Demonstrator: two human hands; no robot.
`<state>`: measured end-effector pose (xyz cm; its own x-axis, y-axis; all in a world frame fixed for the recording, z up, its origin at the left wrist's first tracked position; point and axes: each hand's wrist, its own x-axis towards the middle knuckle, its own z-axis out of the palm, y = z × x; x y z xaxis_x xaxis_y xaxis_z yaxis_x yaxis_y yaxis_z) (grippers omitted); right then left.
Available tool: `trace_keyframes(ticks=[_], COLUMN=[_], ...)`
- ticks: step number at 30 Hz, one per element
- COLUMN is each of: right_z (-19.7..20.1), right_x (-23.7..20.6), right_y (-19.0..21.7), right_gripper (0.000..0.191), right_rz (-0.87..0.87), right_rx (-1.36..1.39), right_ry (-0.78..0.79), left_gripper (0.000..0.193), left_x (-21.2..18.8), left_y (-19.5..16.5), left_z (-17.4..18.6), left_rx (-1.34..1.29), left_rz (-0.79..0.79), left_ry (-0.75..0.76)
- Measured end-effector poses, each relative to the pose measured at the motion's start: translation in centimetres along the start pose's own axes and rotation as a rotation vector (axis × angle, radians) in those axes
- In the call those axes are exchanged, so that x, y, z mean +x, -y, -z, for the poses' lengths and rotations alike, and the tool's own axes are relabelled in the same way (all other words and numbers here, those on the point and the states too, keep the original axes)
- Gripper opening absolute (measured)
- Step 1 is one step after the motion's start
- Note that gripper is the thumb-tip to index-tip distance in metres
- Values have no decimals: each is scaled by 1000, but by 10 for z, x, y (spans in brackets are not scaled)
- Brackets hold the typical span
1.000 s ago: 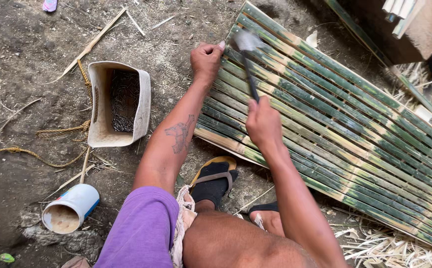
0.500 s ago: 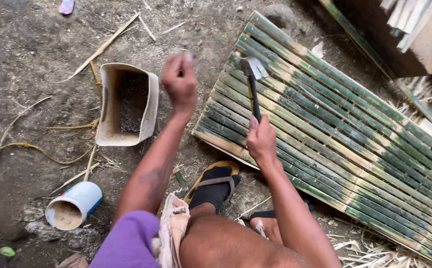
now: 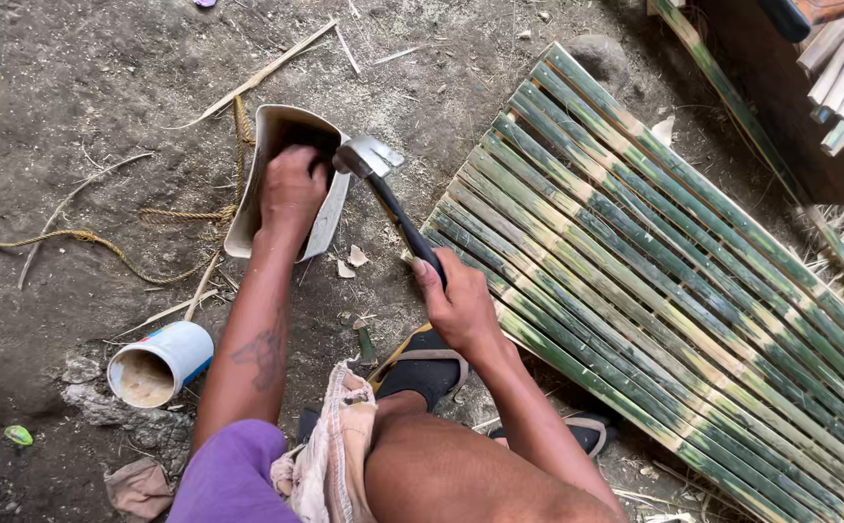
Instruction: The person sits on the ground and uses a hammer to drive nails into a bamboo mat. They repeatedly pick up nails from a nearby container and secure the bamboo strips to the frame.
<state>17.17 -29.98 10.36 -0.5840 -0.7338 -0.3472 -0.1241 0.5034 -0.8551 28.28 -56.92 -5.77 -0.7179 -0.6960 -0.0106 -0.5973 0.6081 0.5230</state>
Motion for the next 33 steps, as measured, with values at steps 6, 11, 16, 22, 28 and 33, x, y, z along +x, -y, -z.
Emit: trace_keyframes(ticks=[6, 11, 16, 22, 28, 33], right_z=[8, 33, 70, 80, 92, 99], right_x=[-9, -6, 7, 40, 35, 15], right_y=[-9, -21, -42, -96, -107, -63], right_gripper=[33, 41, 40, 36, 35, 36], right_rz=[-79, -84, -81, -142, -237, -171], right_rx=[-13, -97, -40, -322, -289, -196], right_ry=[14, -165, -411, -471, -443, -504], left_gripper=[21, 15, 15, 11, 14, 6], left_x=[-14, 4, 62, 97, 91, 94], left_y=[-62, -108, -160, -202, -215, -217], left_z=[66, 63, -29, -125, -157, -169], left_rx=[-113, -244, -386, -539, -485, -576], left_rz=[179, 62, -256, -298, -215, -105], left_ry=[-50, -30, -36, -111, -214, -81])
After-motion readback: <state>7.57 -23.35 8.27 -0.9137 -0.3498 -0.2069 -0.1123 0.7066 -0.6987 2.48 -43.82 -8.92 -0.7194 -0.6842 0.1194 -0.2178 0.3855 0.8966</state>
